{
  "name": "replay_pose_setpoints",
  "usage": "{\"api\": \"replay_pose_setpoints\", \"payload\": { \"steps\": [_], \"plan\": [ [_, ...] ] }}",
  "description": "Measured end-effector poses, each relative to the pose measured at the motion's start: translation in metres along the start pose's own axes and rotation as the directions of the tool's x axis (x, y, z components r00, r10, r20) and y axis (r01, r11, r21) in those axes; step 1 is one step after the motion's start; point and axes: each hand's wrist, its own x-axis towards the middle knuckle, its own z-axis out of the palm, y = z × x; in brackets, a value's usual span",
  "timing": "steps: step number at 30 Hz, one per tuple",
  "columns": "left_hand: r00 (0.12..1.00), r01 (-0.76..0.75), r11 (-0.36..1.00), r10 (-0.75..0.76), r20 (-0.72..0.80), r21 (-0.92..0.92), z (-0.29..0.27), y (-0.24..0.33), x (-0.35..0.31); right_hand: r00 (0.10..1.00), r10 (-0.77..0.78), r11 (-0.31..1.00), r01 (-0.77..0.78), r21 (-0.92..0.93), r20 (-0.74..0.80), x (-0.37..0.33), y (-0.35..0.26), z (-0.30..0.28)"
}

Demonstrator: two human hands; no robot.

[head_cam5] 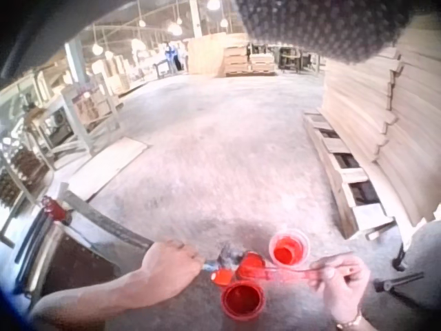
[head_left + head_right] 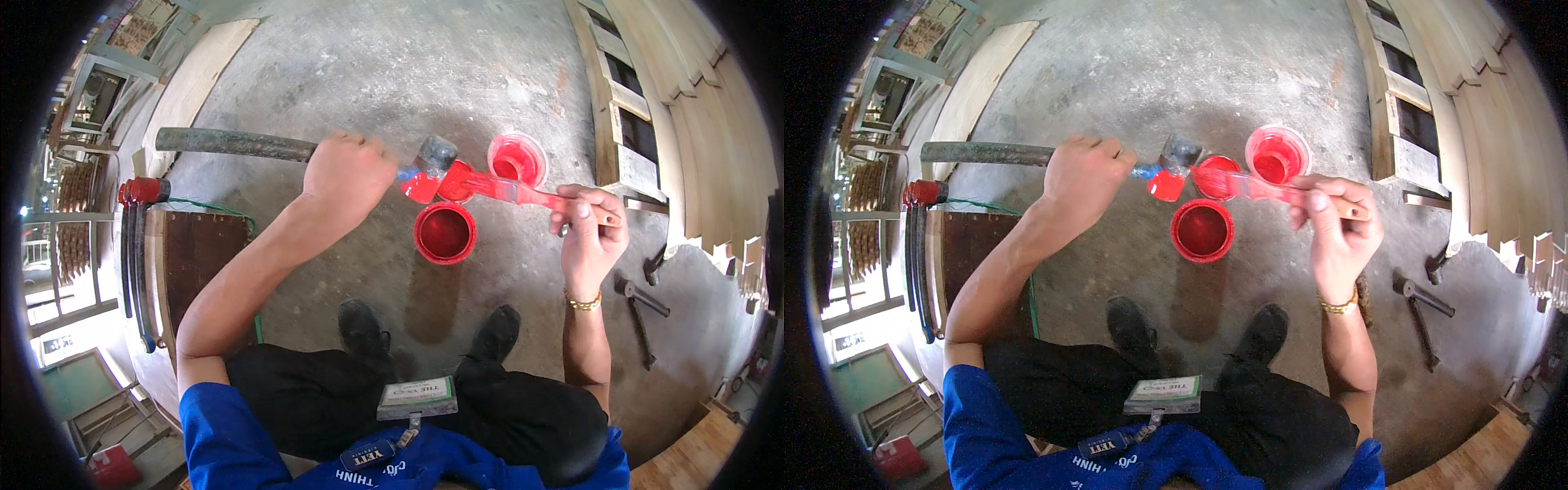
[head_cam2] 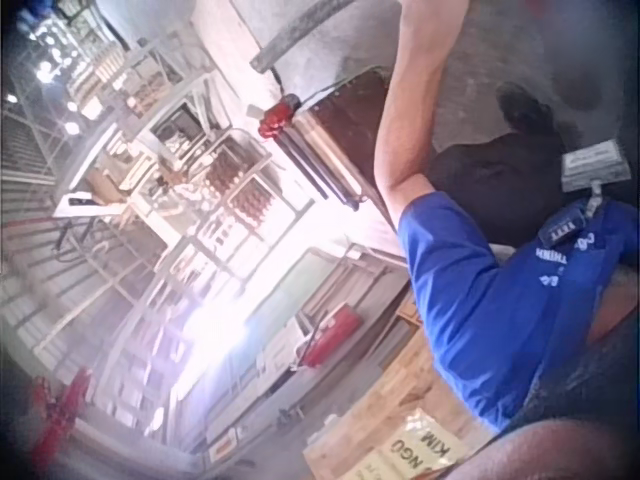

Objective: The person repeatedly picks up metal hammer heads, applies red paint with a brush, and places the painted parts on a wooden crate. The person handles multiple hammer heads one at a time, dipping the brush into a red paint container and coating the metal surfaces before stacking them.

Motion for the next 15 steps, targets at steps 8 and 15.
{"api": "replay_pose_setpoints", "payload": {
  "steps": [8,15],
  "plan": [
    [0.966,-0.07,0.998,0.069,0.251,-0.006,-0.006,0.026,0.009,0.874,-0.224,0.83,0.403,-0.386,0.432,0.006,0.005,0.045],
    [0.976,-0.027,0.999,0.022,0.218,0.021,0.004,0.023,0.003,0.817,-0.188,0.798,0.451,-0.401,0.545,-0.005,0.009,0.046]
  ]
}}
